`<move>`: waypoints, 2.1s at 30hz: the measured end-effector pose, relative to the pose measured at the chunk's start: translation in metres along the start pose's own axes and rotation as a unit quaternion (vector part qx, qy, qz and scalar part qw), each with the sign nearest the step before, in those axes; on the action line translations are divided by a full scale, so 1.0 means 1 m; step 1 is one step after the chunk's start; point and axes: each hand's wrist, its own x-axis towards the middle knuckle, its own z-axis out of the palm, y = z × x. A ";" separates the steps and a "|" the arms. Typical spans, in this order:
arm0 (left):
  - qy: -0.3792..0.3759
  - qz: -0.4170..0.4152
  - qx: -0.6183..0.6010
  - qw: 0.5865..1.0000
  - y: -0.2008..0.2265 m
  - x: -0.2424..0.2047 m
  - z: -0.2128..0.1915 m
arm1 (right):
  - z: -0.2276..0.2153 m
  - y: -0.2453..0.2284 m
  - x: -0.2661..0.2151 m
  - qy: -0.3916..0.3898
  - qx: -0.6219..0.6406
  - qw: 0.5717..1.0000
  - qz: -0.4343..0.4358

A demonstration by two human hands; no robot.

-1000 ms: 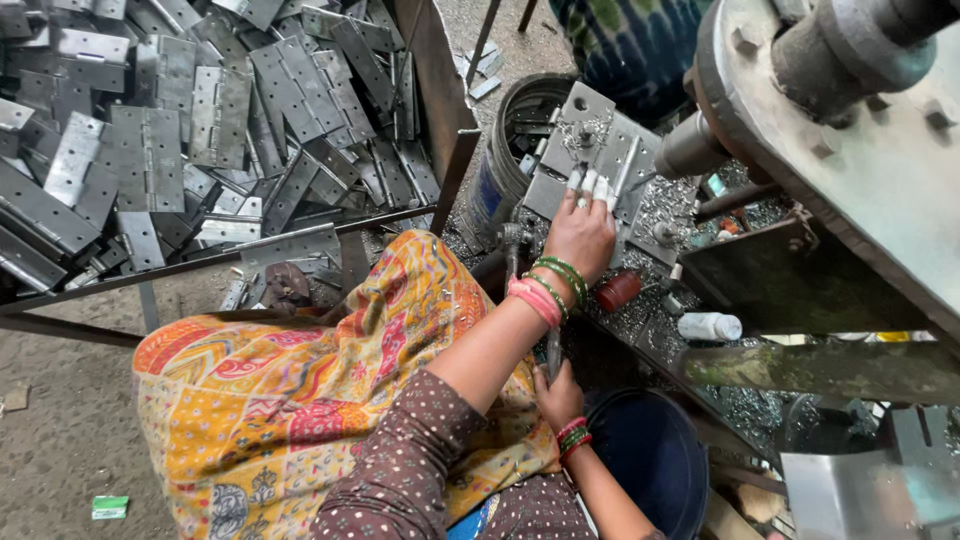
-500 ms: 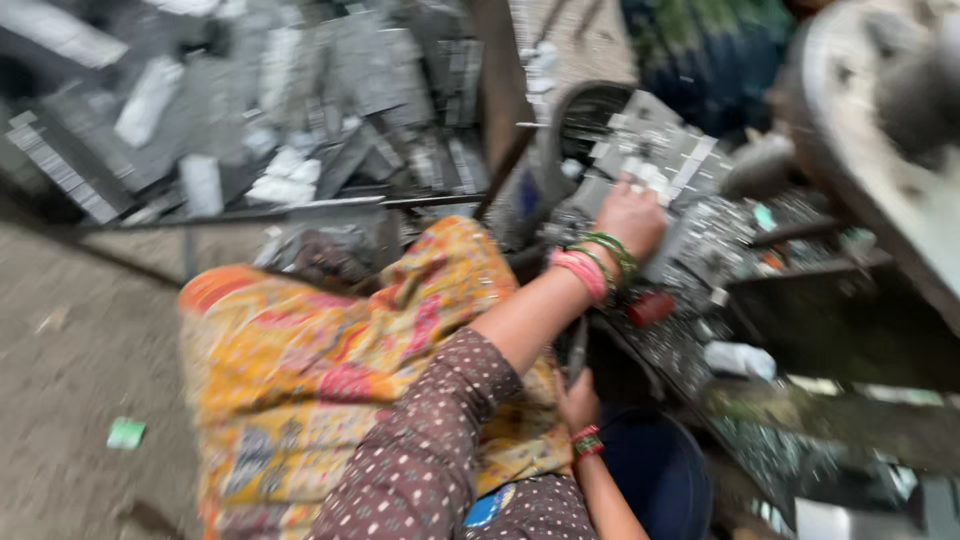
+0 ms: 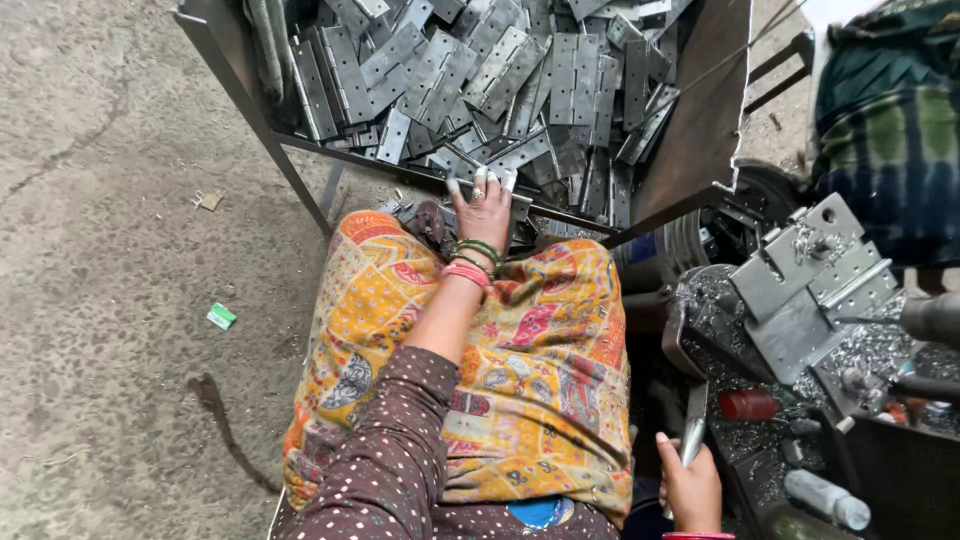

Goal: The person sits at a drill press and repeatedly picks up metal hinge pieces from a nearby bin. They place each piece into the machine's jig, operate the lever to drill, and then remove the finished piece to return it to the bin.

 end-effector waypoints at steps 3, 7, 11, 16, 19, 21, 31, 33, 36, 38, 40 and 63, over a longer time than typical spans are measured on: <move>-0.062 0.076 -0.052 0.994 -0.020 -0.003 0.013 | 0.003 -0.004 -0.006 0.006 -0.003 1.000 0.006; -0.077 0.094 -0.099 0.988 -0.026 0.001 0.004 | 0.003 -0.001 -0.004 0.010 -0.027 1.000 -0.005; -0.019 0.094 -0.180 0.979 -0.023 0.008 -0.034 | 0.001 0.005 0.002 0.010 -0.026 1.000 -0.003; -0.023 0.131 -0.274 0.952 0.039 0.025 -0.109 | 0.002 0.011 0.006 0.010 -0.019 1.000 -0.004; 0.158 0.162 -0.316 0.921 0.110 0.032 -0.150 | 0.002 0.014 0.009 0.013 -0.044 0.999 -0.017; 0.134 0.182 -0.362 0.905 0.162 0.031 -0.175 | 0.000 0.016 0.011 0.015 -0.048 0.998 -0.027; -0.139 0.301 -0.264 0.906 0.284 0.000 -0.211 | -0.007 0.032 0.016 0.021 -0.060 0.995 -0.072; -0.030 0.228 -0.244 0.942 0.276 -0.010 -0.210 | -0.015 0.033 0.023 -0.003 -0.056 0.996 -0.069; -0.067 0.340 -0.243 0.906 0.274 -0.027 -0.218 | -0.026 0.028 0.034 -0.039 -0.064 0.997 -0.029; -0.053 0.280 -0.327 0.901 0.286 -0.027 -0.217 | -0.031 0.026 0.035 -0.049 -0.097 0.994 -0.003; -0.047 0.252 -0.364 0.895 0.296 -0.023 -0.210 | -0.028 0.020 0.032 -0.012 -0.117 0.993 -0.033; -0.049 0.338 -0.361 0.868 0.298 -0.013 -0.192 | 0.043 0.041 0.003 0.107 -0.122 0.984 -0.073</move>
